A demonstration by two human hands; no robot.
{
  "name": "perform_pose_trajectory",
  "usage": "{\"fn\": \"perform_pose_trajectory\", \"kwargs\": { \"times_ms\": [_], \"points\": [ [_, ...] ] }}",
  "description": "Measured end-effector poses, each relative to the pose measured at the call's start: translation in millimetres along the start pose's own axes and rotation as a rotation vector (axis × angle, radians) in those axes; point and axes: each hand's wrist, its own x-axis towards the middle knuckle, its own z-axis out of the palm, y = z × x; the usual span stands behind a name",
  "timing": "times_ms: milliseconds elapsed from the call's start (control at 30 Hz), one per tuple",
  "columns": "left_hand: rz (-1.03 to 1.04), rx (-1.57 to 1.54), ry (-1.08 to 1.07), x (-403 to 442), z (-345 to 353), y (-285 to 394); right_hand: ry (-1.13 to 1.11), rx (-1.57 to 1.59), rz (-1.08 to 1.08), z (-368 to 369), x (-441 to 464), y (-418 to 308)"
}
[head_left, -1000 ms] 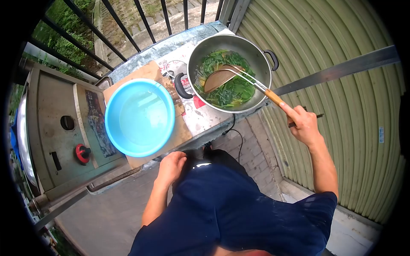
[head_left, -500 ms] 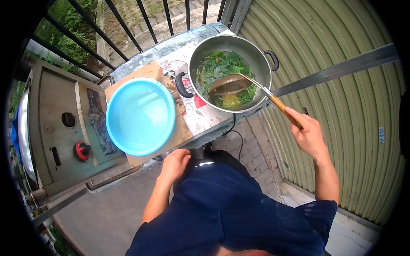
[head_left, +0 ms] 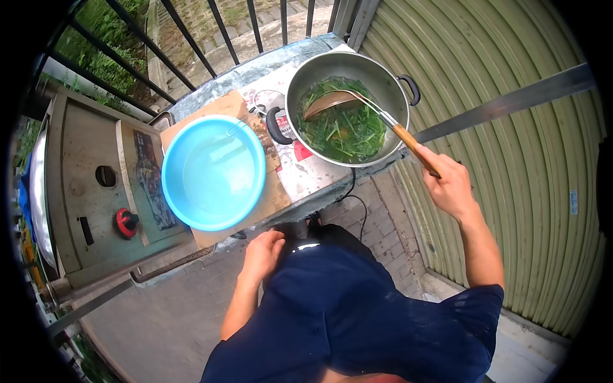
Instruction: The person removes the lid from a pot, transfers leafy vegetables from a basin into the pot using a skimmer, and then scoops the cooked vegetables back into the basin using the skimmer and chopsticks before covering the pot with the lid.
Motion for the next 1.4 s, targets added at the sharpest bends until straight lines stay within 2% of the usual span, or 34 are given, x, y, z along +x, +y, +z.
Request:
{"fn": "perform_pose_trajectory", "kwargs": {
  "times_ms": [67,133,167,233,333,467,533,600,800,900,1067,1200,1233,1267,1333,1400],
  "points": [
    [0.009,0.004,0.018,0,2,-4,0.030,0.064,0.021,-15,-12,-8],
    [0.012,0.015,-0.002,2,1,-6,0.062,0.335,0.149,-27,-21,-20],
    [0.014,0.019,-0.002,3,1,-4,0.067,0.338,0.150,-33,-23,-26],
    [0.023,-0.012,0.005,6,2,-1,-0.126,0.518,0.484,-37,-27,-36],
    [0.115,0.033,0.057,12,7,-6,-0.129,0.535,0.461,-8,-24,-29],
    [0.117,0.048,0.056,12,6,-3,-0.060,0.457,0.474,20,5,-32],
    [0.104,0.066,0.049,10,5,-3,0.021,0.464,0.409,32,10,-29],
    [0.111,0.070,0.058,6,4,-6,0.203,0.301,0.206,36,14,-29],
    [0.090,0.036,0.051,-2,8,-8,0.126,0.048,0.234,43,16,-8],
    [0.076,0.014,0.050,-1,8,-5,0.096,0.208,0.210,36,2,-14],
    [0.090,0.033,0.065,2,5,-7,0.137,0.270,0.187,10,-20,-39],
    [0.116,0.054,0.044,2,1,-6,0.225,0.266,0.110,38,4,-36],
    [0.141,0.077,0.041,0,-2,-6,0.163,0.288,0.174,40,11,-42],
    [0.123,0.074,0.040,-2,-5,-5,0.138,0.313,0.129,43,15,-48],
    [0.112,0.058,0.060,-6,-9,-2,0.039,0.418,0.228,39,9,-48],
    [0.095,0.033,0.055,-8,-7,-8,0.014,0.402,0.218,26,-7,-43]
  ]
}}
